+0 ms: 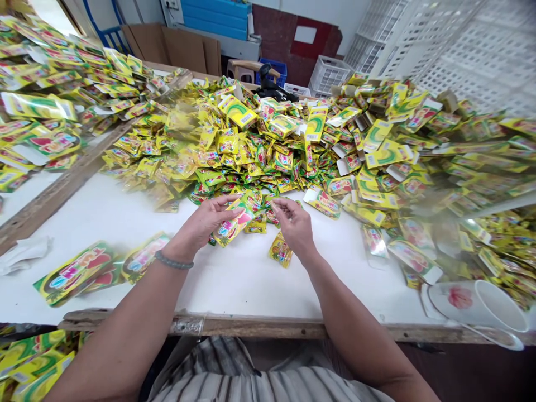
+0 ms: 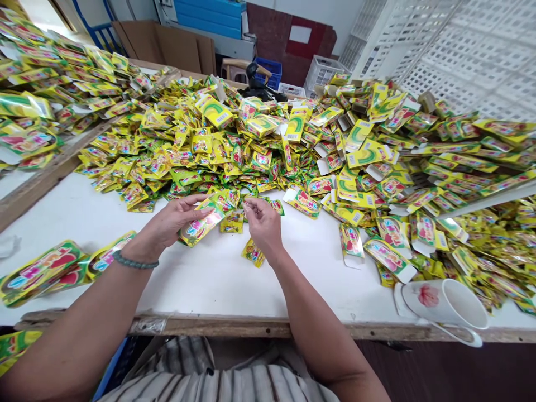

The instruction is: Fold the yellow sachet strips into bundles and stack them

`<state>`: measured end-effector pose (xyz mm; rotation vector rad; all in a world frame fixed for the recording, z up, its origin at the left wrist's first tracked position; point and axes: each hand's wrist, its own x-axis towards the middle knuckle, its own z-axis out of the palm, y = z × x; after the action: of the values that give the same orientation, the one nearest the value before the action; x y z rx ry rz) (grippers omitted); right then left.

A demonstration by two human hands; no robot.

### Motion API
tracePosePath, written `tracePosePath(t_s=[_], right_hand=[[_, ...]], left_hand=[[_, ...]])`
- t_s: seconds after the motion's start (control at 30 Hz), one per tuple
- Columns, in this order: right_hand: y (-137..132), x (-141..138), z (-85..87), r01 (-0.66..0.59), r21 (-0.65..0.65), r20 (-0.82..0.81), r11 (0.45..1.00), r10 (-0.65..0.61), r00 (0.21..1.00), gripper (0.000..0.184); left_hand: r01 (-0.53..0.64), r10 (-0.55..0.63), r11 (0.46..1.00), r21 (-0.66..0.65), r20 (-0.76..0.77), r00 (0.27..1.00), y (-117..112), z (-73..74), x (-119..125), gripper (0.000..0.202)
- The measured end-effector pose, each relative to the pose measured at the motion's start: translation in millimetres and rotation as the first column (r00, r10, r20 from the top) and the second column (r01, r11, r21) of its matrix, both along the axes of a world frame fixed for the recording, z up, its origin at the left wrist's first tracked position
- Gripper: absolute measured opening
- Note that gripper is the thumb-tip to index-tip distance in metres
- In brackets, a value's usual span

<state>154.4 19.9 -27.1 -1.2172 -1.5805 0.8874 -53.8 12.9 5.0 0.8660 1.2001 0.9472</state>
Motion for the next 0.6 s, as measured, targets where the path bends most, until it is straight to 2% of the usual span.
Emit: tracePosePath(t_s=[0.07,0.13,0.2,0.23,0.3,0.37,0.4,0.47,0.5,0.53,0.6], right_hand=[[-2,-1,-7.4,-0.136,0.066,0.241,0.989,0.116,0.963,0.026],[-4,-4,-16.0,-0.322,0.039,0.459,0.946,0.269,0.847,0.038],[-3,-7,-23.0,-0.385,0.008,0.554,0.923,0.317,0.770,0.043],[-2,-7,-25.1,-0.364,0.009,0.551,0.931,0.300,0.779,0.042],[2,-5,-26.2,-0.252,0.011,0.437,0.968,0.222,0.871,0.034],[6,0,-23.2,-0.132,-0.035,0.183,0.991,0.137,0.973,0.023],[8,2,-20.5,-0.109,-0.079,0.026,0.991,0.111,0.993,0.021],[8,4,-13.8,-0.137,-0.166,-0.242,0.977,0.095,0.966,0.025],[7,4,-10.5,-0.161,-0.197,-0.319,0.967,0.092,0.943,0.028],[7,3,-7.5,-0.174,-0.217,-0.351,0.961,0.089,0.932,0.031],[5,1,-3.1,-0.159,-0.220,-0.310,0.962,0.086,0.947,0.031]], left_hand=[[-0.090,0.091,0.996,0.026,-0.062,0.994,3,-1.3,-7,0.078],[-0.158,0.162,0.987,0.039,-0.109,0.981,6,-3.7,-13,0.081],[-0.175,0.177,0.984,0.031,-0.125,0.976,7,-6.0,-18,0.084],[-0.164,0.165,0.986,0.023,-0.128,0.978,8,-6.8,-19,0.085],[-0.114,0.114,0.993,0.009,-0.157,0.981,7,-7.4,-19,0.085],[-0.051,0.052,0.999,0.009,-0.220,0.974,5,-7.0,-15,0.083],[-0.017,0.019,1.000,0.011,-0.252,0.967,3,-6.8,-13,0.081],[0.059,-0.051,0.998,0.018,-0.299,0.953,0,-7.1,-7,0.075],[0.097,-0.086,0.995,0.022,-0.304,0.949,-1,-7.8,-3,0.071],[0.132,-0.118,0.991,0.026,-0.302,0.946,-2,-8.9,0,0.068],[0.177,-0.155,0.983,0.050,-0.290,0.944,-5,-11.8,5,0.061]])
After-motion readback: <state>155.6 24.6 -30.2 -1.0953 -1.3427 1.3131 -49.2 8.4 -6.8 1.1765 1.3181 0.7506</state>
